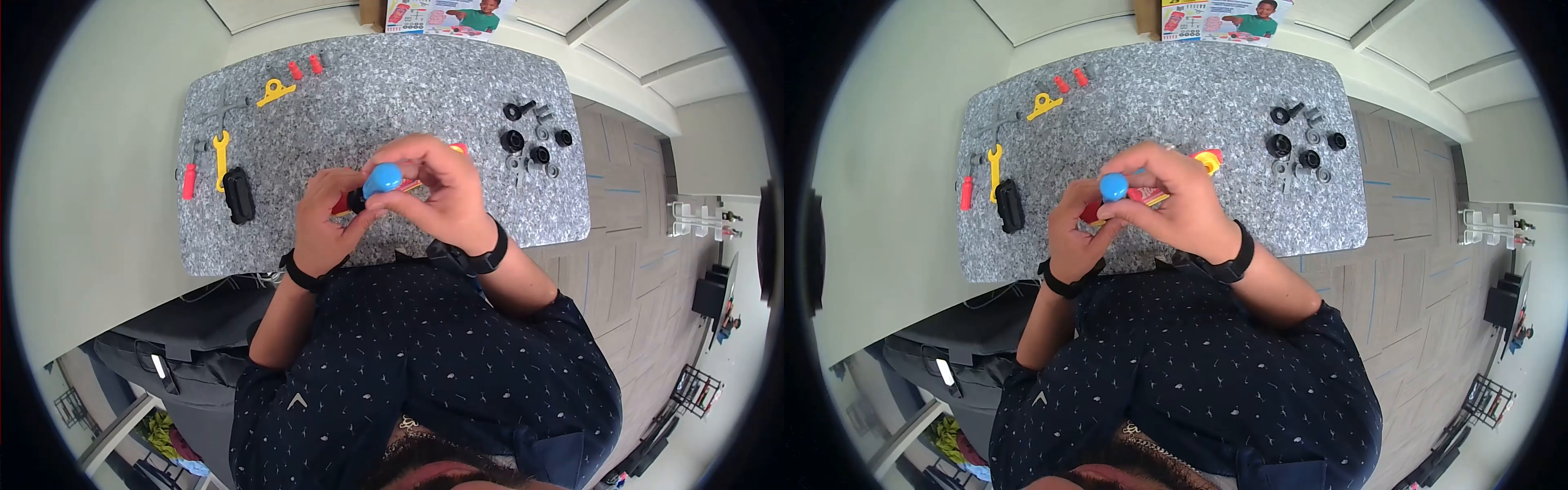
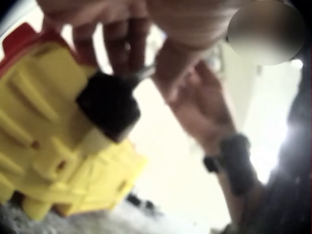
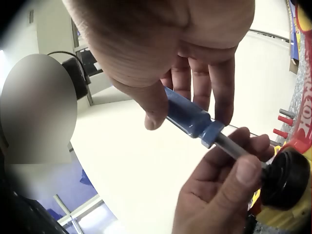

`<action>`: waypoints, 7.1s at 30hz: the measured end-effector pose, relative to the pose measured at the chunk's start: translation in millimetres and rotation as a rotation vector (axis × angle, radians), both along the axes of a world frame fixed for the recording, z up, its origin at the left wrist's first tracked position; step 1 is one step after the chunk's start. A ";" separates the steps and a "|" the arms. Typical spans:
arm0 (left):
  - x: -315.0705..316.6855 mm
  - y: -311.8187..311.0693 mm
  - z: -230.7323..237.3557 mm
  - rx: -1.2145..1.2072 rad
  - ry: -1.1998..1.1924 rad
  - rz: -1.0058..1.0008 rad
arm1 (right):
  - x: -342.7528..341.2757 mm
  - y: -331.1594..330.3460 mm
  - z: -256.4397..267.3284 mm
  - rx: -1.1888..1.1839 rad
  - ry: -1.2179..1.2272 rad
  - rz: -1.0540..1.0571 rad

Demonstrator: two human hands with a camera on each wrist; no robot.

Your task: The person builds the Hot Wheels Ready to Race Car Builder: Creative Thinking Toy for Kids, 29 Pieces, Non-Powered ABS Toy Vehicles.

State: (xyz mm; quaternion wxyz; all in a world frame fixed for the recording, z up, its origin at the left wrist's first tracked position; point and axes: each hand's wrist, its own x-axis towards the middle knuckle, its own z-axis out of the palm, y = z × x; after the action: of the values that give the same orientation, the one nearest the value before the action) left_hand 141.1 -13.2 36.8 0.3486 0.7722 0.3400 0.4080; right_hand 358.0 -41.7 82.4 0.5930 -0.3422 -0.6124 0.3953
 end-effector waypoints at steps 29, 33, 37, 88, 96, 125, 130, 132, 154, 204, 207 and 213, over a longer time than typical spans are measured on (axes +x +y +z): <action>-23.5 14.2 0.3 0.191 0.382 -0.092 | 245.3 -70.7 -33.1 -0.473 -0.932 -1.047; -44.2 17.4 9.3 0.108 0.381 -0.138 | 267.8 -80.4 -64.2 -0.461 -0.941 -0.944; -49.6 16.8 32.1 0.150 0.531 -0.174 | 261.2 -68.5 -66.6 -0.404 -1.000 -0.849; 69.5 2.0 -8.0 0.257 0.289 -0.127 | 290.4 11.2 -60.5 -0.574 -1.283 -0.828; 69.4 2.9 -7.9 0.250 0.305 -0.130 | 276.3 15.1 -74.8 -0.716 -1.321 -0.830; 63.8 4.6 -8.0 0.177 0.239 -0.172 | 74.3 -7.4 -19.2 -0.272 -0.568 -0.212; 64.1 4.6 -9.1 0.184 0.240 -0.172 | 69.2 -16.6 -17.9 -0.262 -0.618 -0.236; 65.0 5.6 -8.7 0.200 0.232 -0.175 | 66.0 -19.3 -25.8 -0.291 -0.596 -0.273; 64.3 7.6 -5.4 0.225 0.254 -0.184 | 156.9 -47.7 -44.5 -0.318 -0.970 -0.889; 81.7 23.1 -5.7 0.070 0.007 -0.317 | 82.5 -38.5 6.5 0.007 0.319 -0.231; 85.1 19.5 -2.6 0.043 -0.004 -0.276 | 71.1 -30.5 10.8 0.120 0.328 -0.120; 81.5 22.0 -7.2 0.065 -0.028 -0.253 | 45.0 -8.7 -13.7 0.132 0.305 -0.016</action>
State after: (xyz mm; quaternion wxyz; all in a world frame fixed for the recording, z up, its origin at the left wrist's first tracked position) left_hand 222.7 8.9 29.6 0.3768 0.8141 0.2216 0.3824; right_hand 403.1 -50.4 68.6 0.7034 -0.2436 -0.5371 0.3968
